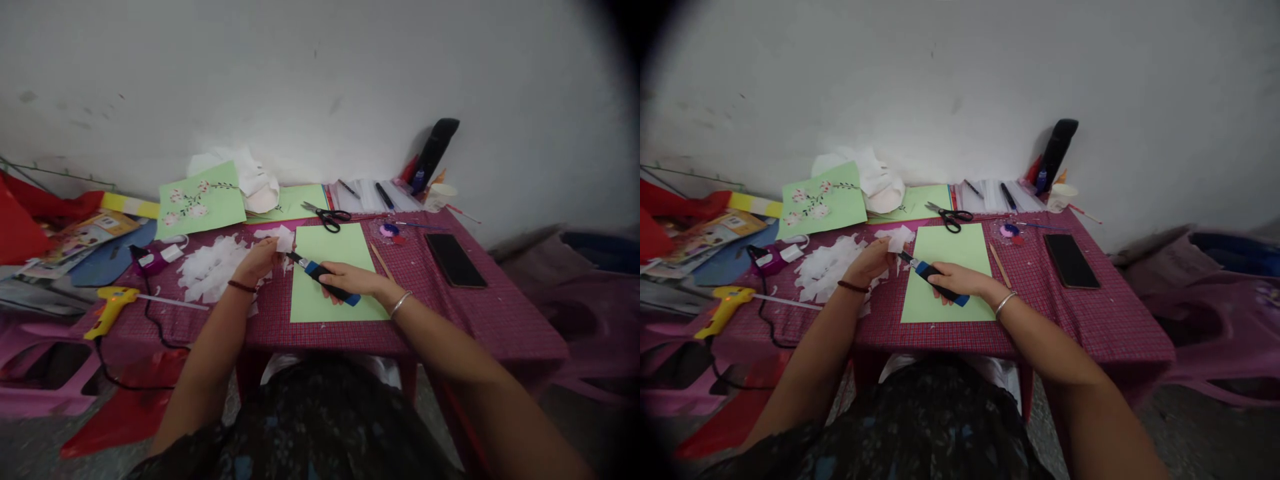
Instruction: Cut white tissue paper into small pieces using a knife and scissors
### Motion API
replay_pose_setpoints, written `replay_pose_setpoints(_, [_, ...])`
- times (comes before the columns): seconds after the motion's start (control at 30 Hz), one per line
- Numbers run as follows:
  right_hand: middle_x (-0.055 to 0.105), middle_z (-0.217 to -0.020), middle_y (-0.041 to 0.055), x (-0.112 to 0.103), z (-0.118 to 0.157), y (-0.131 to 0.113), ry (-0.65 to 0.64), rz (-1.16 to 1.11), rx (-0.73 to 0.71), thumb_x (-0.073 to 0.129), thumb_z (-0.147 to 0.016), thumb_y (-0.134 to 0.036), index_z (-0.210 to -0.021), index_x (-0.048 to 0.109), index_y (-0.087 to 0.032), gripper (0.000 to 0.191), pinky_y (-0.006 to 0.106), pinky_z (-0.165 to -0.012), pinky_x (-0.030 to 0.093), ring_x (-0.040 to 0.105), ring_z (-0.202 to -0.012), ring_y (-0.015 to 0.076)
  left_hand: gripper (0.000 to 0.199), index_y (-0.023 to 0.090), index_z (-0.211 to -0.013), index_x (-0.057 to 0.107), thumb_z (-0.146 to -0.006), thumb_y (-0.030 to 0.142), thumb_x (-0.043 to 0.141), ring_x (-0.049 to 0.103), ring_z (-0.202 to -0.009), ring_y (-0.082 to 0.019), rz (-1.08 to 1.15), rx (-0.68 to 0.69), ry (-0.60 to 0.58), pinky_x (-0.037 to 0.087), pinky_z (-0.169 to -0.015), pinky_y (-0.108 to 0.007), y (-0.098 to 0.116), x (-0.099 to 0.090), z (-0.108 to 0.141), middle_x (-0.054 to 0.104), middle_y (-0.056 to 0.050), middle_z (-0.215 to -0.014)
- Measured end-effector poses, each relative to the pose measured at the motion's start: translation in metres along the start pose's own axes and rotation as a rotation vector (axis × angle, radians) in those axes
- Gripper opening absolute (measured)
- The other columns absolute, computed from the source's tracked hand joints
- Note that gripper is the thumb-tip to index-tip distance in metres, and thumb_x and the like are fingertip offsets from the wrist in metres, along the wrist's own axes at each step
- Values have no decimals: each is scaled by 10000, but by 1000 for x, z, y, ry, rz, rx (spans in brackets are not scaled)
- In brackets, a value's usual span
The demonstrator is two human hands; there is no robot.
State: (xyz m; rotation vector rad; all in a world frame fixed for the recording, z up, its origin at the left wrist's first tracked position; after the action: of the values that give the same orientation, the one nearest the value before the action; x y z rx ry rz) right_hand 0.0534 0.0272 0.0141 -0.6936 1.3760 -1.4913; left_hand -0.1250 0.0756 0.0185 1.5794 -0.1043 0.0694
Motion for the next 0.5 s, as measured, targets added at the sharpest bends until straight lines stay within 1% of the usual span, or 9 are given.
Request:
replay_pose_setpoints(0.13, [596, -764, 3, -3, 0, 0, 26, -17, -5, 446, -993, -376, -907, 417, -202, 196, 233, -469, 519, 602, -537, 101, 103, 156, -682, 651, -739, 242, 649, 525, -586, -121, -55, -38, -63, 422, -552, -230, -6, 3, 2, 629, -33, -685])
replay_pose_setpoints(0.27, [600, -766, 5, -5, 0, 2, 29, -21, 6, 454, -989, -391, -911, 413, -205, 206, 236, -470, 520, 606, -540, 104, 139, 160, -626, 626, -741, 232, 657, 456, -523, -99, -116, -48, -112, 360, -501, -214, -6, 5, 3, 545, -3, -583])
replay_pose_setpoints(0.37, [606, -767, 5, -4, -1, 1, 22, -20, -4, 469, -979, -429, -906, 413, -207, 241, 233, -471, 516, 604, -539, 103, 106, 151, -693, 658, -719, 252, 681, 474, -541, -90, -150, -52, -150, 367, -515, -201, -5, 10, 5, 582, 2, -616])
replay_pose_setpoints(0.43, [606, -762, 2, -4, -1, 1, 20, -19, -6, 476, -974, -438, -908, 417, -206, 248, 231, -472, 515, 602, -539, 101, 137, 146, -766, 680, -713, 273, 680, 506, -556, -94, -156, -68, -160, 400, -538, -205, -5, 13, 7, 610, 6, -641])
replay_pose_setpoints(0.5, [603, -756, 0, -4, -1, 1, 19, -17, -8, 475, -973, -435, -905, 421, -204, 247, 229, -475, 515, 599, -538, 99, 176, 142, -821, 688, -714, 279, 663, 511, -537, -94, -185, -95, -172, 400, -519, -206, -7, 15, 8, 618, 12, -636])
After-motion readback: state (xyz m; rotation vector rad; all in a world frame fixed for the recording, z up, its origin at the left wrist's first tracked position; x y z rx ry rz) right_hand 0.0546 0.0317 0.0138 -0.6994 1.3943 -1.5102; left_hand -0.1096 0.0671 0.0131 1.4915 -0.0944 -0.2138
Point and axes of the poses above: each hand's wrist, its own z-axis away from the middle knuckle, its own x-axis out of the palm, y = z × x, the point moved 9 cm from there along -z, towards the middle knuckle
